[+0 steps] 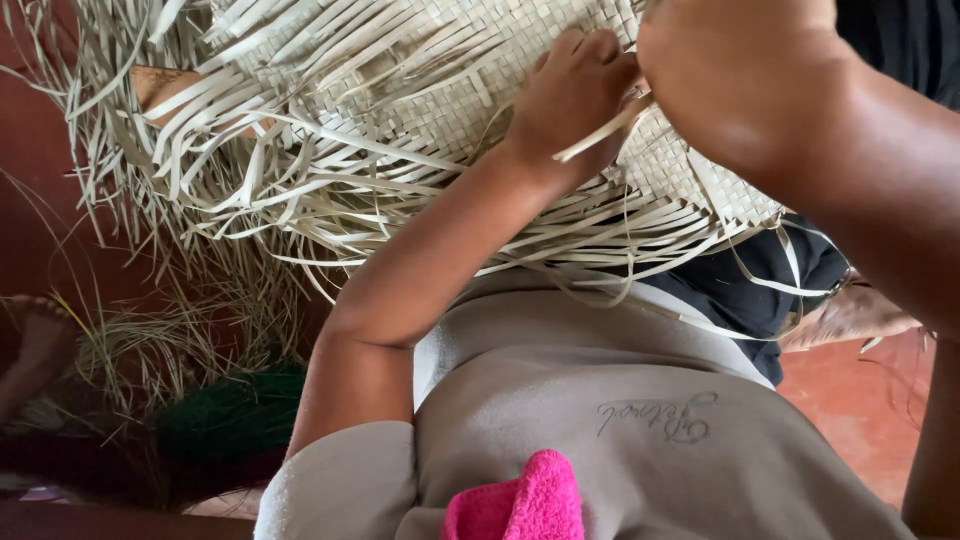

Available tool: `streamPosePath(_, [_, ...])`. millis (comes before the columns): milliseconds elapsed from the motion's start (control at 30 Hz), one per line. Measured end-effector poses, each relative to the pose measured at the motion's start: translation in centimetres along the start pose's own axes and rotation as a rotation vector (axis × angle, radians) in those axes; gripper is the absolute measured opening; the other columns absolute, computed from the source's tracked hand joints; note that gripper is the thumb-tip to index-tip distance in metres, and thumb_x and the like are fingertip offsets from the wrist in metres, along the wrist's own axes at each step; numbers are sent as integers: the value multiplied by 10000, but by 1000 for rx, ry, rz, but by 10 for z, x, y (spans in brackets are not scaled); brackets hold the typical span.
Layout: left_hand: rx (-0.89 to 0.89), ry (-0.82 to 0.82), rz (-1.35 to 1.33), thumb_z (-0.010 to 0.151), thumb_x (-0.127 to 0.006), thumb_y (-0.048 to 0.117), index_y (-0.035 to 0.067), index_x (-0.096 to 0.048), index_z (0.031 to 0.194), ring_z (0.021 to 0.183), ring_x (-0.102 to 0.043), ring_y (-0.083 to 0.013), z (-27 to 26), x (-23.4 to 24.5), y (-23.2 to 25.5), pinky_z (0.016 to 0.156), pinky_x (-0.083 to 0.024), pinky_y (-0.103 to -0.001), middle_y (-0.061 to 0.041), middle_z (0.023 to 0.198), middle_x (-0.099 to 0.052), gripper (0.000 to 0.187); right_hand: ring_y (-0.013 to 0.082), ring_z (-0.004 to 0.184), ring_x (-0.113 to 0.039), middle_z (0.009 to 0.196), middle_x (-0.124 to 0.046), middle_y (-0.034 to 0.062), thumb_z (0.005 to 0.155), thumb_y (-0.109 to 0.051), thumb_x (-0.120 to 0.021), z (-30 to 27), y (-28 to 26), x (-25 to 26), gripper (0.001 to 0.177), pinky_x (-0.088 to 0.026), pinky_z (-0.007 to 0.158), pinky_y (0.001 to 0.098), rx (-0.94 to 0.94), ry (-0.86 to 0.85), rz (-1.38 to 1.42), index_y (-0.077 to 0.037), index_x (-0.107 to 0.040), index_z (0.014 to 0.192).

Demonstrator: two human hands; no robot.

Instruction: Weaving dried leaf strands into a mat or bag using a small metal tool to lift and tuck strands.

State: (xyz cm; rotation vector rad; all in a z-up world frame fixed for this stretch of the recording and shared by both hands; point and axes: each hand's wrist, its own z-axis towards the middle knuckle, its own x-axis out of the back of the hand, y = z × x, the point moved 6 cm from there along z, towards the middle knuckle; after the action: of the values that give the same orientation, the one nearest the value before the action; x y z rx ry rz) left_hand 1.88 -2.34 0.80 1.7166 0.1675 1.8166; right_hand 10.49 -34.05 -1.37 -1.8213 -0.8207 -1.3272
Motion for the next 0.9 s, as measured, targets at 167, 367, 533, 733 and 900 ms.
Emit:
streamPosePath(167, [20, 22, -68, 886, -698, 167, 137, -717, 1029, 875, -576, -287, -1, 6, 1, 777, -529, -417, -93, 951, -619, 147, 86, 950, -562, 1145, -625, 2, 1067, -527, -548, -6, 45, -53, 418, -408, 916, 224, 51, -17, 540, -159, -570, 1264])
streamPosePath(367, [7, -17, -46, 897, -698, 203, 260, -628, 1149, 997, -565, -288, -4, 5, 0, 921, -504, -462, -36, 1059, -590, 268, 121, 1073, -622, 1243, -652, 61, 1050, -636, -560, 5, 79, -124, 621, -463, 1044, 233, 107, -42, 1202, -97, -582, 1357])
streamPosePath(533, [-78, 15, -9, 913, -677, 201, 197, -681, 1158, 925, -555, -295, -3, 12, 8, 852, -486, -457, -58, 1023, -585, 244, 153, 1175, -672, 1324, -675, 112, 1037, -727, -572, 24, 43, -144, 790, -510, 1151, 242, 138, -51, 1761, -45, -592, 1435])
streamPosePath(733, [-149, 40, 72, 823, -701, 103, 118, -705, 1154, 959, -522, -289, -7, 14, 15, 821, -486, -425, -99, 1072, -563, 331, 180, 921, -633, 1114, -669, 88, 1126, -113, -667, 92, -27, -52, 114, -525, 880, 263, -374, -59, 1046, -31, -689, 1202])
streamPosePath(900, [-149, 27, 54, 828, -694, 70, 95, -733, 1099, 964, -534, -292, -5, 14, 16, 837, -500, -437, -117, 1076, -563, 275, 110, 1041, -606, 1282, -653, 34, 1246, -123, -459, 75, 15, -106, 219, -505, 994, 192, -152, 53, 1195, -66, -670, 1266])
